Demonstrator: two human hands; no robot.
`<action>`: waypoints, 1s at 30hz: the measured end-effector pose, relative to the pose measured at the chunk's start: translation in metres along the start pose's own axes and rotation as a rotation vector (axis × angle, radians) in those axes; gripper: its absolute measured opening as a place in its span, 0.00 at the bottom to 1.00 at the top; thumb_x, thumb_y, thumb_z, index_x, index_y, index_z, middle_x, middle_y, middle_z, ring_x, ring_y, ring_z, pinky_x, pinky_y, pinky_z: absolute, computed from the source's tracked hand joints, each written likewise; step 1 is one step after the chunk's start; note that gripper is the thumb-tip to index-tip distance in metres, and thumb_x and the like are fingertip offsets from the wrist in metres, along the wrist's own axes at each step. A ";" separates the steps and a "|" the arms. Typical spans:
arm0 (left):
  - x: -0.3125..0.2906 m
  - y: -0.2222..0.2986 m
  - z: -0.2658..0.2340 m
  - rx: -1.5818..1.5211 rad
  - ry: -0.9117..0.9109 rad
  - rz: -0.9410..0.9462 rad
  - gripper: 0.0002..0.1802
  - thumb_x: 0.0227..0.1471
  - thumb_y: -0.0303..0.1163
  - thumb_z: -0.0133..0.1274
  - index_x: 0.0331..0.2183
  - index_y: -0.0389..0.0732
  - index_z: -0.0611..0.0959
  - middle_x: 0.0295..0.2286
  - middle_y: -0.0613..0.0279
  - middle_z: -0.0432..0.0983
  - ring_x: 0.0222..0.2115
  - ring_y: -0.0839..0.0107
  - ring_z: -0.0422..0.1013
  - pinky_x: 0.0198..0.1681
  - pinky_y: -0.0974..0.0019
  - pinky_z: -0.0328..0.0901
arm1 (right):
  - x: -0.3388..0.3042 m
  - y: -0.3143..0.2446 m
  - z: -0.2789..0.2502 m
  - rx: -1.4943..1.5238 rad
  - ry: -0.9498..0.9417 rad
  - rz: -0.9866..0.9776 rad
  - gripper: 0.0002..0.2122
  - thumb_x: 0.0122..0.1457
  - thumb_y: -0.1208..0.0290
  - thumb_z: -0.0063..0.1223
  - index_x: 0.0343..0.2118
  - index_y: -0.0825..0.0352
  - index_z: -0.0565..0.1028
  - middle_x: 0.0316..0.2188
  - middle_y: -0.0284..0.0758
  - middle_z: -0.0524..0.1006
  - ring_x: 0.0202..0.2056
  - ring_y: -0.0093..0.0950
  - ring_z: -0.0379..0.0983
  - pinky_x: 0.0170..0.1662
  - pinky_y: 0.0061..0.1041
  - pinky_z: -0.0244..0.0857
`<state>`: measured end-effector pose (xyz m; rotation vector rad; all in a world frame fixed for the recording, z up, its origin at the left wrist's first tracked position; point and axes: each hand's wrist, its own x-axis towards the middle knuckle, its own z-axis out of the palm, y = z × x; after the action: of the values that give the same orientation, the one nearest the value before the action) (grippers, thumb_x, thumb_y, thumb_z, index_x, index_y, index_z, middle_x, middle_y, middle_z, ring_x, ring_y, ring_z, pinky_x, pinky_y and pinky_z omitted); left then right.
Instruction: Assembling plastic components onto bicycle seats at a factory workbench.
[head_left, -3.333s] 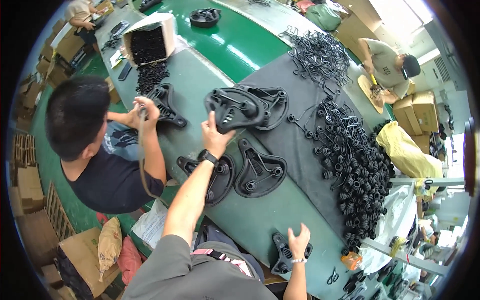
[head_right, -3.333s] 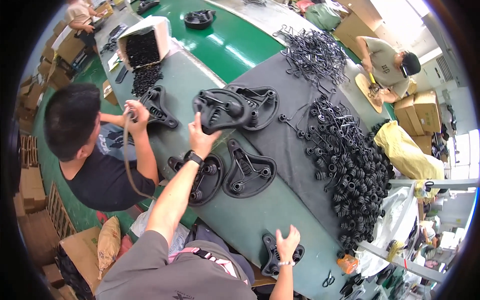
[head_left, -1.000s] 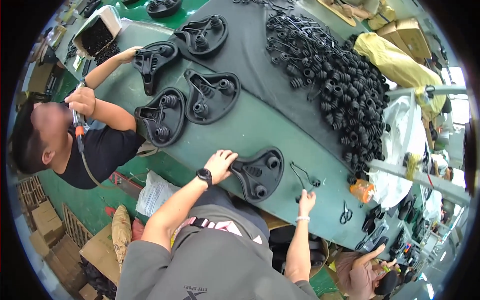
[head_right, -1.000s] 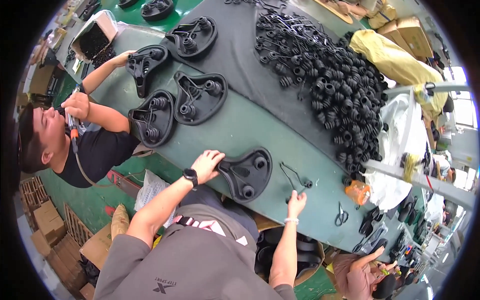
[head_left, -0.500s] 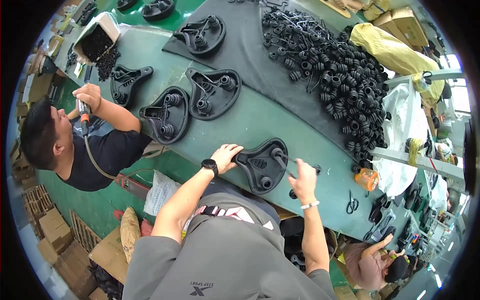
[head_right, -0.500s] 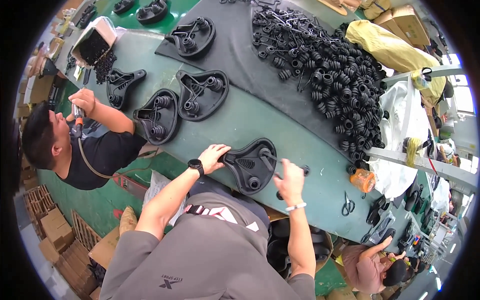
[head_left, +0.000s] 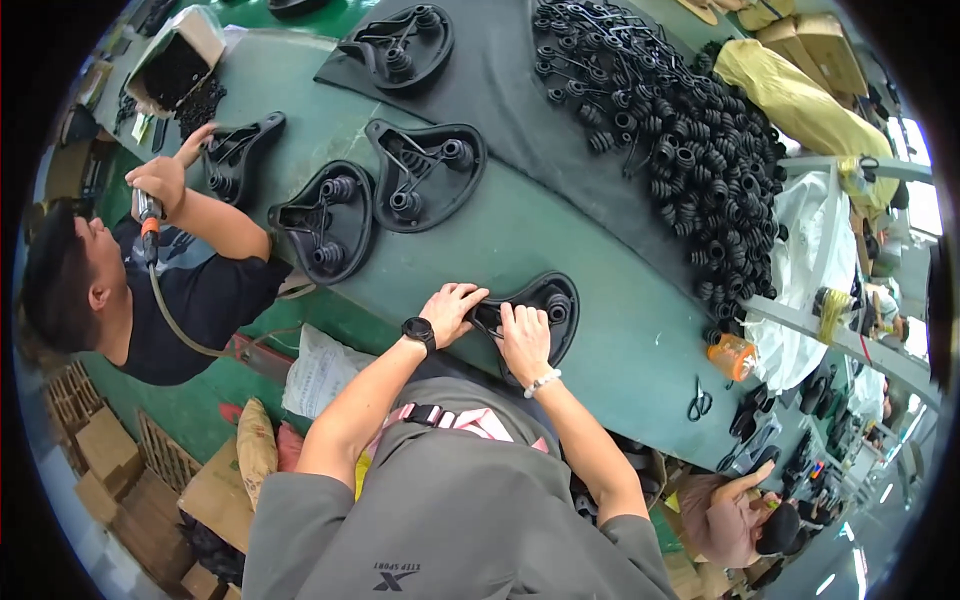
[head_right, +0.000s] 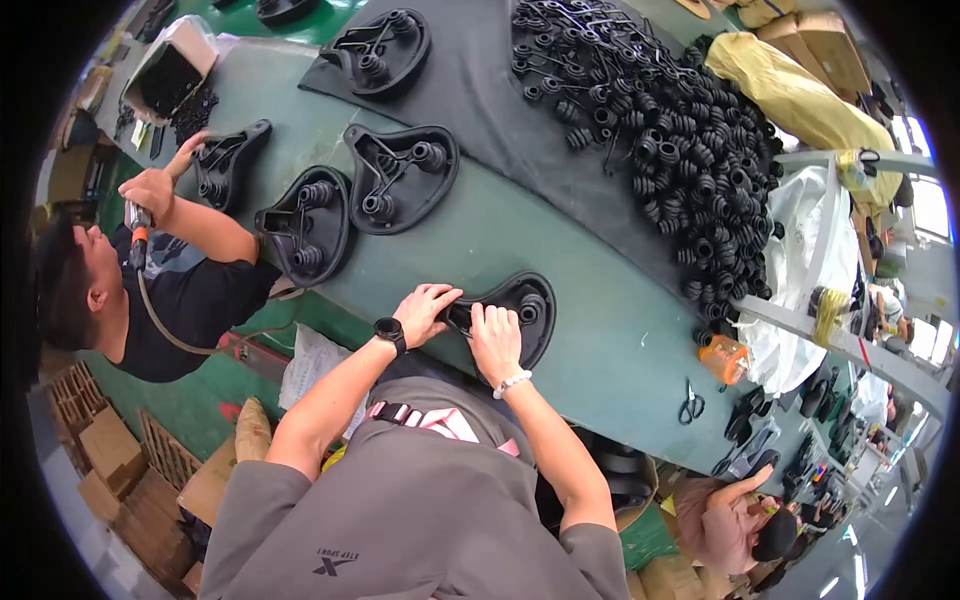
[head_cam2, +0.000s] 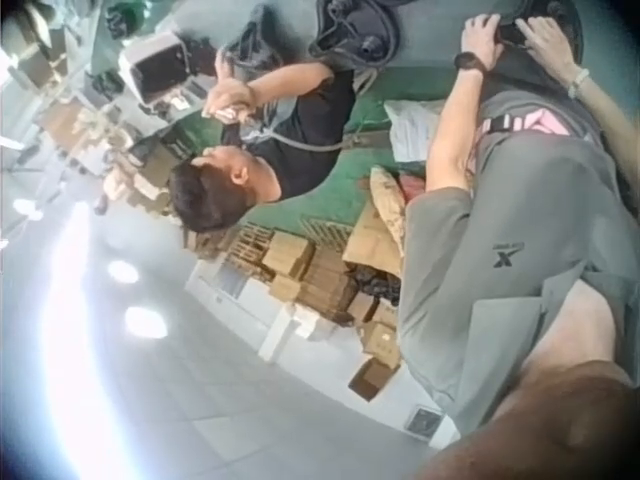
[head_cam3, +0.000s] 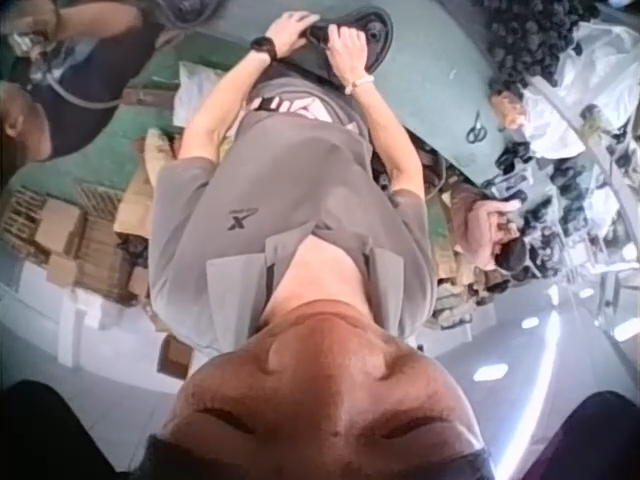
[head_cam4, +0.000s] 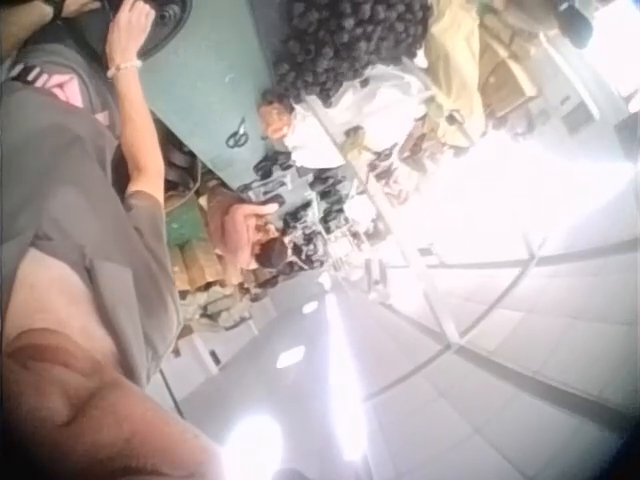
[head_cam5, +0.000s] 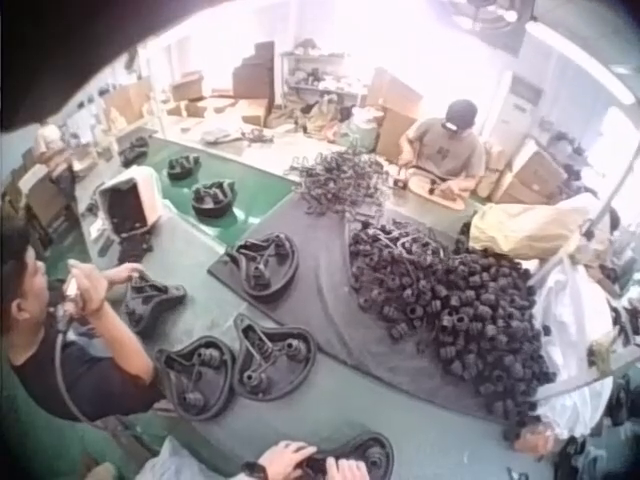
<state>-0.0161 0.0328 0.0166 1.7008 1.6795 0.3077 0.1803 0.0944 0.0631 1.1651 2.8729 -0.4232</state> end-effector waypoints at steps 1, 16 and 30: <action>0.000 -0.001 0.000 -0.010 -0.003 0.008 0.43 0.41 0.27 0.66 0.61 0.48 0.71 0.57 0.57 0.68 0.57 0.51 0.65 0.61 0.52 0.64 | 0.002 0.000 0.000 0.001 0.005 0.019 0.31 0.41 0.67 0.72 0.51 0.66 0.72 0.35 0.35 0.72 0.41 0.34 0.69 0.49 0.36 0.62; 0.095 0.138 0.039 0.047 0.275 -0.145 0.37 0.45 0.50 0.65 0.53 0.40 0.77 0.64 0.42 0.58 0.63 0.43 0.58 0.64 0.43 0.57 | -0.115 0.016 0.034 1.030 0.005 0.944 0.45 0.49 0.45 0.70 0.64 0.71 0.66 0.70 0.60 0.47 0.68 0.53 0.55 0.67 0.39 0.56; 0.093 0.132 0.037 0.020 0.240 -0.092 0.51 0.40 0.63 0.66 0.58 0.42 0.70 0.57 0.45 0.60 0.55 0.41 0.59 0.60 0.41 0.57 | -0.109 0.004 0.035 1.259 0.294 0.999 0.46 0.53 0.59 0.72 0.67 0.76 0.55 0.66 0.53 0.59 0.64 0.41 0.61 0.68 0.34 0.52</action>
<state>0.1204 0.1221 0.0439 1.6472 1.9340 0.4681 0.2581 0.0139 0.0404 2.6151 1.4773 -2.1234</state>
